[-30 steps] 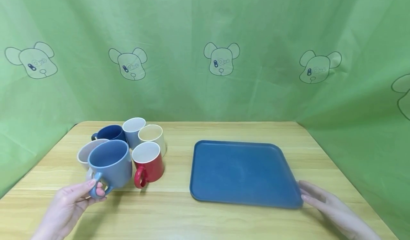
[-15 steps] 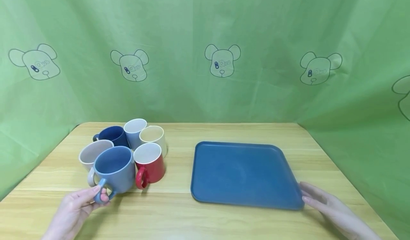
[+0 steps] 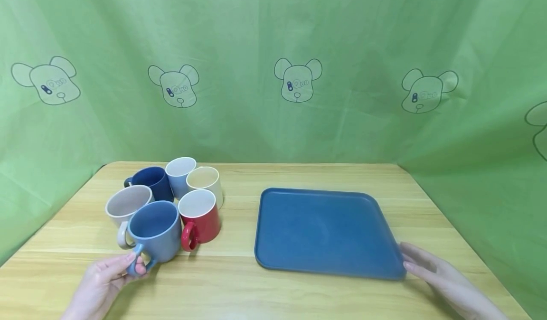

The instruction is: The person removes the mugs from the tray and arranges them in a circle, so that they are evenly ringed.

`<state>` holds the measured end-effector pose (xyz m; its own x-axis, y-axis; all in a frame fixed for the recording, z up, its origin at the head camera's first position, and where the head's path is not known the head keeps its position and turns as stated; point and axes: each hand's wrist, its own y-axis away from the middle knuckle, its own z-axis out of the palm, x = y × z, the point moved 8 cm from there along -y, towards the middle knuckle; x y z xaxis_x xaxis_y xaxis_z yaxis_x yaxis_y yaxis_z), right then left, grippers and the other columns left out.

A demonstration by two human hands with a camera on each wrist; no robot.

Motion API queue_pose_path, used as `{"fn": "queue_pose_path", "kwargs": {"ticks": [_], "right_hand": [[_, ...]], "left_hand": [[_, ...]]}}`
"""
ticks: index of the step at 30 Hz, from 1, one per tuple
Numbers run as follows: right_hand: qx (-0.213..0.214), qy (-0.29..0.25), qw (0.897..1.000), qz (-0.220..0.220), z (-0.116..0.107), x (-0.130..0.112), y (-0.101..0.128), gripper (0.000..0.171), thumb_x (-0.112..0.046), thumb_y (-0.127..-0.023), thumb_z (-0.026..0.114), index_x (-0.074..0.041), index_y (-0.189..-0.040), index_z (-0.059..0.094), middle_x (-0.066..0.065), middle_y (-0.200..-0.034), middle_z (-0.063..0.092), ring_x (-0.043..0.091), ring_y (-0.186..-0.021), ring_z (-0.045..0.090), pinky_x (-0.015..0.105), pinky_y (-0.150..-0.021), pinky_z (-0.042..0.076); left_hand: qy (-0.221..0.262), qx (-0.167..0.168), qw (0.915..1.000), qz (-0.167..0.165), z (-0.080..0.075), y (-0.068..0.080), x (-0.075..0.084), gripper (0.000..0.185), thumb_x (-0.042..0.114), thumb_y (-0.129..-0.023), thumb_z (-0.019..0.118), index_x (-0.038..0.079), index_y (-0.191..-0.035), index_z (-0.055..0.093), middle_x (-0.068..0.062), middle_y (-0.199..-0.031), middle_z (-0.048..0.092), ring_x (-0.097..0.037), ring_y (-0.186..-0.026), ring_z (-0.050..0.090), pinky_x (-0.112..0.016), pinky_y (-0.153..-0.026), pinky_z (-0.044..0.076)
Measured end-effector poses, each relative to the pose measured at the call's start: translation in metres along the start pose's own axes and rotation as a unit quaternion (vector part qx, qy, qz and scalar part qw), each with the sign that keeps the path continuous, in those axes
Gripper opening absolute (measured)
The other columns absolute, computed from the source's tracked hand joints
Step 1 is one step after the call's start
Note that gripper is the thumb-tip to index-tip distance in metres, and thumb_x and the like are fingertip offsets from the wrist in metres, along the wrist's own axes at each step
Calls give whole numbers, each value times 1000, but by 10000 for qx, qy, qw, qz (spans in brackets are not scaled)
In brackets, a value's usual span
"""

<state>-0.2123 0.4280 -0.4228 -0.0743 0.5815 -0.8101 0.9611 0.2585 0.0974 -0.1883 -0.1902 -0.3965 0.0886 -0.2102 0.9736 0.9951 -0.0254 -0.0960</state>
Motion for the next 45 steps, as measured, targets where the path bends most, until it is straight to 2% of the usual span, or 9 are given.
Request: {"fn": "queue_pose_path", "kwargs": {"ticks": [5,9,12,15,20,27,37,40,45], "right_hand": [[-10,284,9995,153,2,-2,-1,53,-20,-102,36,9,-142,19,-27,-129,38,-22,-107,33,10,-77,37],[-42,624,9977,276,2,-2,-3,54,-23,-102,35,11,-141,21,11,-140,38,-21,-105,34,12,-75,39],[-55,661,9974,281,2,-2,-4,53,-22,-102,34,12,-140,20,23,-140,35,-21,-104,35,13,-75,40],[-49,561,9980,291,2,-2,-4,54,-22,-102,35,12,-141,20,12,-140,39,-21,-105,34,13,-75,39],[-25,452,9985,310,1,-1,-4,55,-23,-102,36,10,-142,20,-24,-128,39,-21,-105,34,12,-76,39],[-75,442,9987,262,2,-1,-5,53,-20,-102,36,11,-141,20,-19,-130,38,-21,-105,34,11,-75,38],[92,477,9986,203,-4,-3,-4,53,-24,-102,36,4,-144,20,-40,-121,31,-25,-106,29,11,-75,37],[277,746,9968,79,-8,-10,-6,52,-24,-101,37,3,-143,24,-39,-122,32,-28,-105,26,11,-74,36],[243,793,9965,83,-12,-30,-14,53,-25,-101,37,4,-143,23,-36,-122,33,-27,-101,27,14,-73,38]], "left_hand": [[119,20,9999,-45,-2,0,-3,28,0,-95,46,1,-83,71,-6,-75,67,-13,-72,63,-32,-71,54],[170,69,9998,25,-2,-1,-2,28,0,-94,46,2,-83,72,-6,-75,67,-13,-71,63,-32,-71,54],[205,152,9996,126,-4,-1,-1,28,-1,-94,46,2,-83,72,-7,-75,67,-13,-71,63,-33,-71,54],[199,279,9992,186,-7,-1,-2,28,-1,-94,46,1,-83,72,-7,-75,67,-13,-71,63,-33,-70,54],[203,364,9985,346,-12,-2,-2,29,-2,-94,45,1,-83,72,-7,-75,68,-13,-71,64,-32,-69,54],[-120,473,9983,326,-14,-3,0,25,2,-95,47,-4,-85,69,-9,-77,68,-15,-75,64,-33,-70,54],[-730,1086,9914,-73,-21,-4,6,26,12,-94,53,-9,-88,66,-10,-77,67,-14,-76,64,-31,-70,54],[-1431,1502,9782,-28,-23,-3,18,23,15,-94,55,-5,-90,66,0,-74,67,-8,-72,63,-23,-67,52],[-2601,2404,9343,395,-24,1,54,21,16,-92,58,-5,-98,61,14,-74,62,-2,-68,57,-13,-66,46]]}}
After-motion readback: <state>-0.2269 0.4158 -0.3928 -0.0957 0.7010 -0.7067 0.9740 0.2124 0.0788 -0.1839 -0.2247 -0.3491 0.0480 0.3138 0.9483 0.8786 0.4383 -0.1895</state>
